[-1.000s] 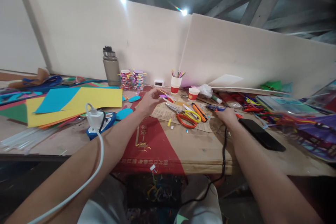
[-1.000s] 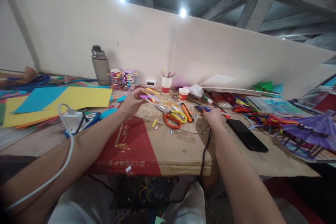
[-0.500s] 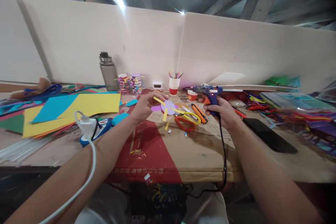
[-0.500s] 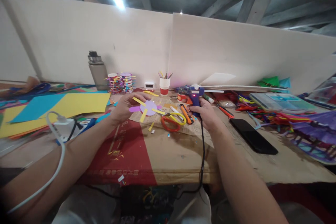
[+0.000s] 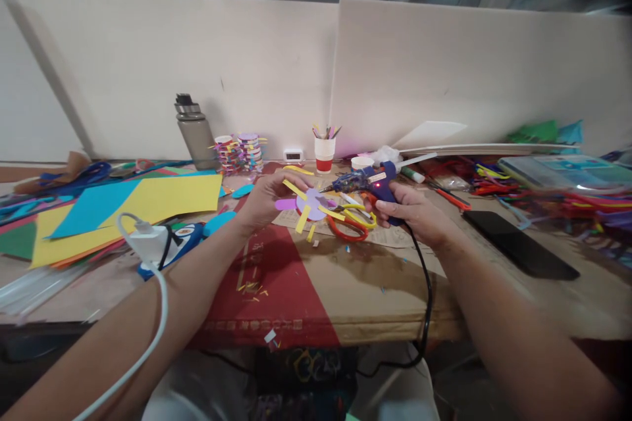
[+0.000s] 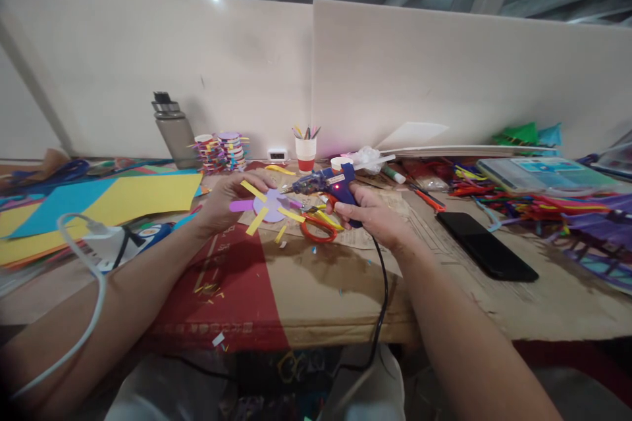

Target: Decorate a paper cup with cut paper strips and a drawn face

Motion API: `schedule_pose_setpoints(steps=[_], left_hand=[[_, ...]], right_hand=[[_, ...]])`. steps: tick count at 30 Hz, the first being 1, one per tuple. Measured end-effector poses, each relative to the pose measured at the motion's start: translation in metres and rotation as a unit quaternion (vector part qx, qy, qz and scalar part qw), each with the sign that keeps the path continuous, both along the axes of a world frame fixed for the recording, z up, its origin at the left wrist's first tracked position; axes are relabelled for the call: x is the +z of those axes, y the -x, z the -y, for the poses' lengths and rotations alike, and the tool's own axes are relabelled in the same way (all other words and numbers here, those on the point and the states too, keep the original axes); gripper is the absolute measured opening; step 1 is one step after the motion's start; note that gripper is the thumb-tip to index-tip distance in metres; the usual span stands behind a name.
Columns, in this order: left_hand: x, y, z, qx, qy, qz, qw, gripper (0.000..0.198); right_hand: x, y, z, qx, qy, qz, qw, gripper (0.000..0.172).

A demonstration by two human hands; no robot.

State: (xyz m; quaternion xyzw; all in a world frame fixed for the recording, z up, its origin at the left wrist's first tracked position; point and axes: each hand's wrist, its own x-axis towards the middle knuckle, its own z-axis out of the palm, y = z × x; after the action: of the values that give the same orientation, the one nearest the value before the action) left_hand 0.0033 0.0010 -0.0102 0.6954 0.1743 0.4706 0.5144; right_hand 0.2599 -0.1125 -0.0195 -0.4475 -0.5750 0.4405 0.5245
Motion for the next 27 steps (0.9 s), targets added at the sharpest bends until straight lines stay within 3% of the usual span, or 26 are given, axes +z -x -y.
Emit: schedule_pose_setpoints(steps=[10,18,27], left_hand=[[0.0054,-0.0013,0.0047,-0.005,-0.020,-0.013,1.000,0.035],[0.0057,-0.0021,0.0067,0.004,0.034,0.000,0.999,0.034],[0.0041,-0.0008,0.0038,0.004,-0.030,-0.025,0.999,0.034]], right_hand=[[0.0003,0.0006,-0.0008,-0.013,0.017,0.010,1.000,0.033],[0.0019,0.0020,0.0006,-0.010,0.016,0.023,1.000,0.033],[-0.0005,-0.0010,-0.0005,-0.002,0.010,0.036,0.999,0.031]])
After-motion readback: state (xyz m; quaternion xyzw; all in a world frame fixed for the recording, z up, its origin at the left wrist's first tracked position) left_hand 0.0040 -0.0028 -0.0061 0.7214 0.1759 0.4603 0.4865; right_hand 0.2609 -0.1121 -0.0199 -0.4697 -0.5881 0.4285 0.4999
